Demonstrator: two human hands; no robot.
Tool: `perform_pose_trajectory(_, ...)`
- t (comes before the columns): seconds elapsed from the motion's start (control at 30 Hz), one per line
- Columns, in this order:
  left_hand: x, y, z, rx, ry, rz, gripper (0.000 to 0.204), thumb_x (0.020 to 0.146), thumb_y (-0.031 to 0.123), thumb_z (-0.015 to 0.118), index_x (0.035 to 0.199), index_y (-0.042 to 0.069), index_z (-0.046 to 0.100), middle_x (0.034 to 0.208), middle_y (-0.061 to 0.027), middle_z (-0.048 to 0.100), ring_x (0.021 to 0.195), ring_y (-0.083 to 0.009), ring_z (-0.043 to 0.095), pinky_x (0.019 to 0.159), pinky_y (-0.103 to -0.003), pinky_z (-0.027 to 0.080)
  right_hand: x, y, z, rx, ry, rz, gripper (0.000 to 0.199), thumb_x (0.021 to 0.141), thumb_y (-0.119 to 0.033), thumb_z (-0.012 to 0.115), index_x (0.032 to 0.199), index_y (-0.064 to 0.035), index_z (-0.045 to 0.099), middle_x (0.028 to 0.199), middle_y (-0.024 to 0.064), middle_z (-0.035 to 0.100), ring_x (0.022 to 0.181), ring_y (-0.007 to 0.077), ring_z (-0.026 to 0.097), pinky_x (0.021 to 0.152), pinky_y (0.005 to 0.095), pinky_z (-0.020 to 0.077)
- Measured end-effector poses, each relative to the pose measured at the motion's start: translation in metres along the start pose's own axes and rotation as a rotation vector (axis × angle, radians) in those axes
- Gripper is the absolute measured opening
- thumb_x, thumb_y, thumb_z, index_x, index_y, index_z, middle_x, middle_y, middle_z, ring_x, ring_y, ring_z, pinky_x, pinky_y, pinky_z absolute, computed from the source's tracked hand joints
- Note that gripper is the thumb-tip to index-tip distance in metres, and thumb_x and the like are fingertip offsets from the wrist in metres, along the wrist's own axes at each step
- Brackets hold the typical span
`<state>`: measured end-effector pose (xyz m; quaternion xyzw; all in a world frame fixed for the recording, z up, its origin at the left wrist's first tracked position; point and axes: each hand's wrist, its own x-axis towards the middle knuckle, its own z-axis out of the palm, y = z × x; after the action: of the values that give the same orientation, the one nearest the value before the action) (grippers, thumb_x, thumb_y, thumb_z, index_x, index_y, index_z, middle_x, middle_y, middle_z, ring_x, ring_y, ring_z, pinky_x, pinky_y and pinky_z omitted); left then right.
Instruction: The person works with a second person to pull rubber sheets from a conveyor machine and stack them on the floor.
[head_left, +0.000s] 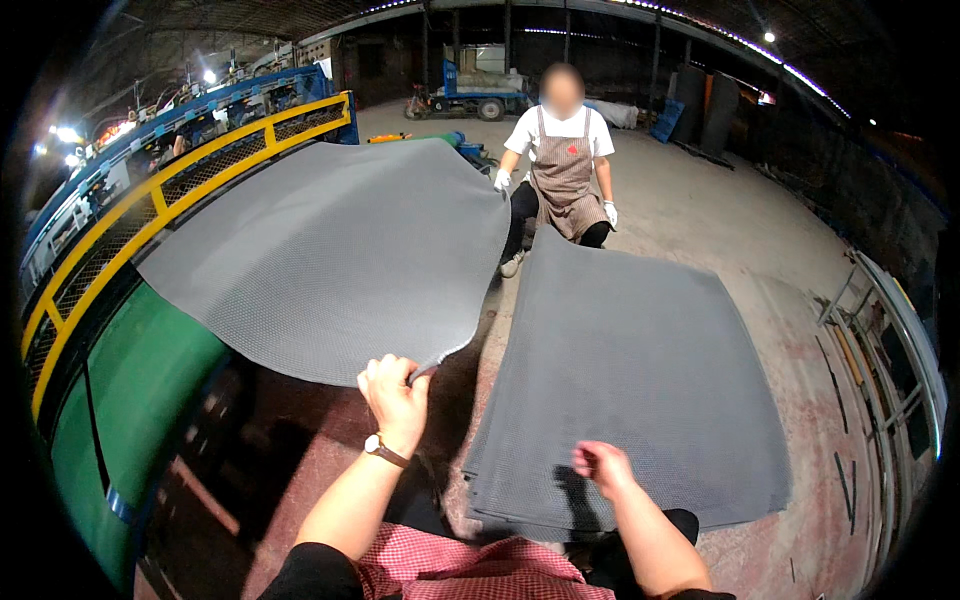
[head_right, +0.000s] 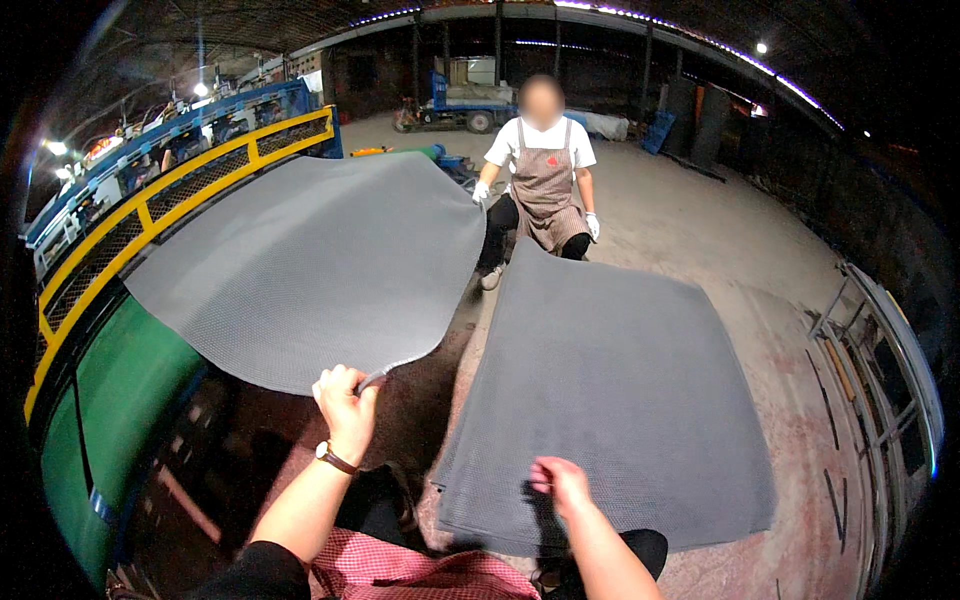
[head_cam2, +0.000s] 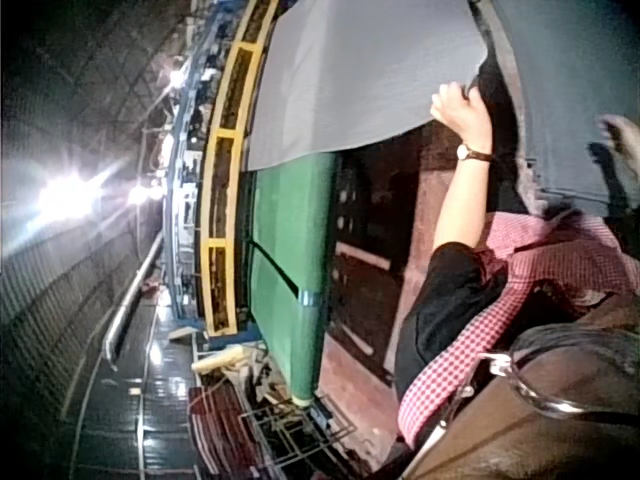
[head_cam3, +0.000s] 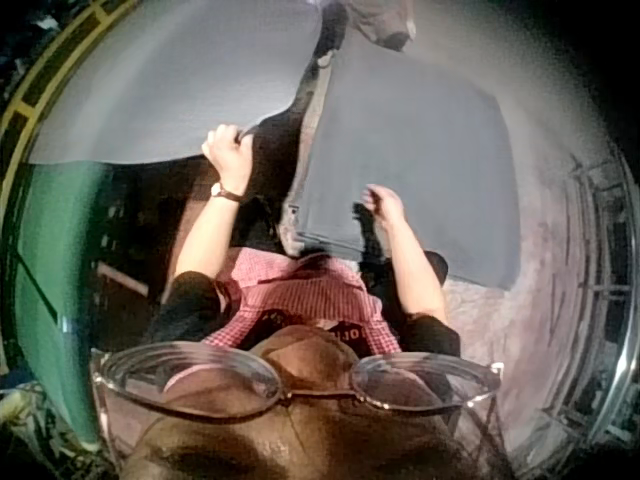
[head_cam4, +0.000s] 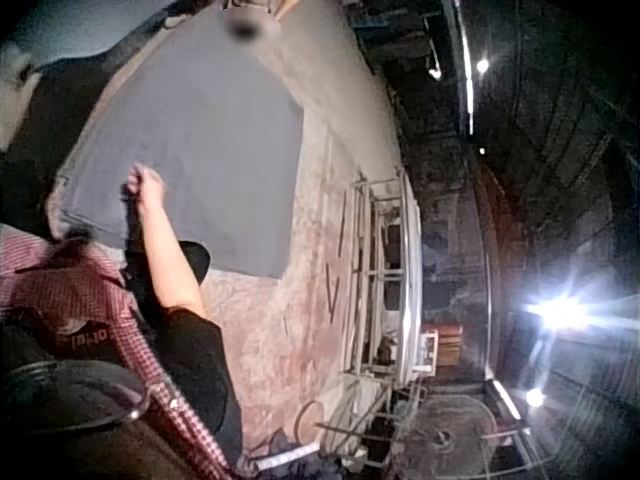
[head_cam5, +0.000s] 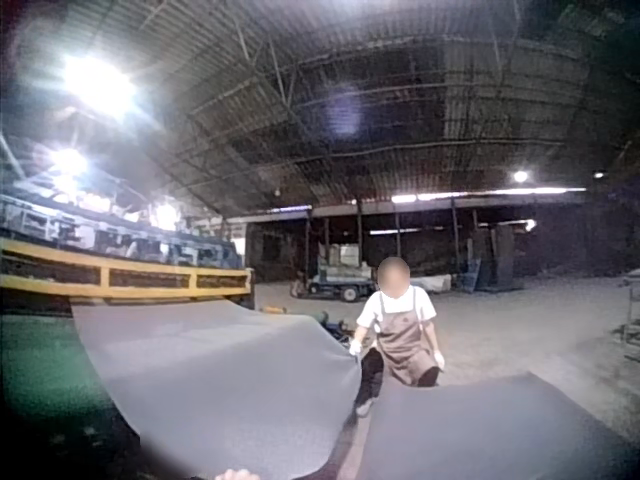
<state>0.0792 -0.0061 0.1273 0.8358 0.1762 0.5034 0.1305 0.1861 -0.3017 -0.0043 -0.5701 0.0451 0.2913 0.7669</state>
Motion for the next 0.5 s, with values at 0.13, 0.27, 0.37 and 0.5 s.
perform_pose_trajectory(0.13, -0.012, 0.01, 0.007, -0.026, 0.0, 0.021, 0.013, 0.06, 0.012, 0.066, 0.061, 0.007, 0.053, 0.064, -0.0044, 0.046, 0.067, -0.0229, 0.043, 0.064, -0.033, 0.03, 0.01, -0.027, 0.11, 0.119, -0.468, 0.258, 0.065, 0.083, -0.053, 0.031, 0.112, 0.0034, 0.042, 0.107, 0.0192, 0.051, 0.099, 0.0275, 0.051, 0.083, 0.039, 0.0416)
perform_pose_trajectory(0.27, -0.028, 0.019, 0.009, -0.059, -0.065, 0.031, 0.011, 0.061, 0.013, 0.065, 0.063, 0.008, 0.056, 0.065, -0.0045, 0.047, 0.068, -0.0231, 0.044, 0.065, -0.034, 0.03, 0.022, -0.045, 0.172, 0.236, -0.578, 0.399, 0.091, 0.073, -0.072, 0.022, 0.121, 0.0044, 0.031, 0.115, 0.0203, 0.046, 0.108, 0.032, 0.043, 0.089, 0.046, 0.0349)
perform_pose_trajectory(0.37, -0.046, 0.021, 0.011, -0.103, -0.133, 0.034, 0.011, 0.06, 0.013, 0.064, 0.064, 0.007, 0.057, 0.064, -0.0052, 0.048, 0.068, -0.0234, 0.044, 0.066, -0.034, 0.03, 0.029, -0.049, 0.185, 0.237, -0.691, 0.385, 0.086, 0.072, -0.072, 0.02, 0.12, -0.0024, 0.036, 0.114, 0.0169, 0.048, 0.104, 0.0313, 0.045, 0.087, 0.0468, 0.0338)
perform_pose_trajectory(0.5, -0.063, 0.018, 0.009, -0.129, -0.181, 0.016, 0.01, 0.061, 0.013, 0.064, 0.066, 0.007, 0.058, 0.065, -0.005, 0.048, 0.068, -0.0235, 0.044, 0.067, -0.034, 0.03, 0.038, -0.035, 0.183, 0.121, -0.621, 0.429, 0.066, 0.076, -0.06, 0.039, 0.115, -0.0072, 0.042, 0.112, 0.0119, 0.05, 0.097, 0.0276, 0.05, 0.085, 0.0455, 0.036)
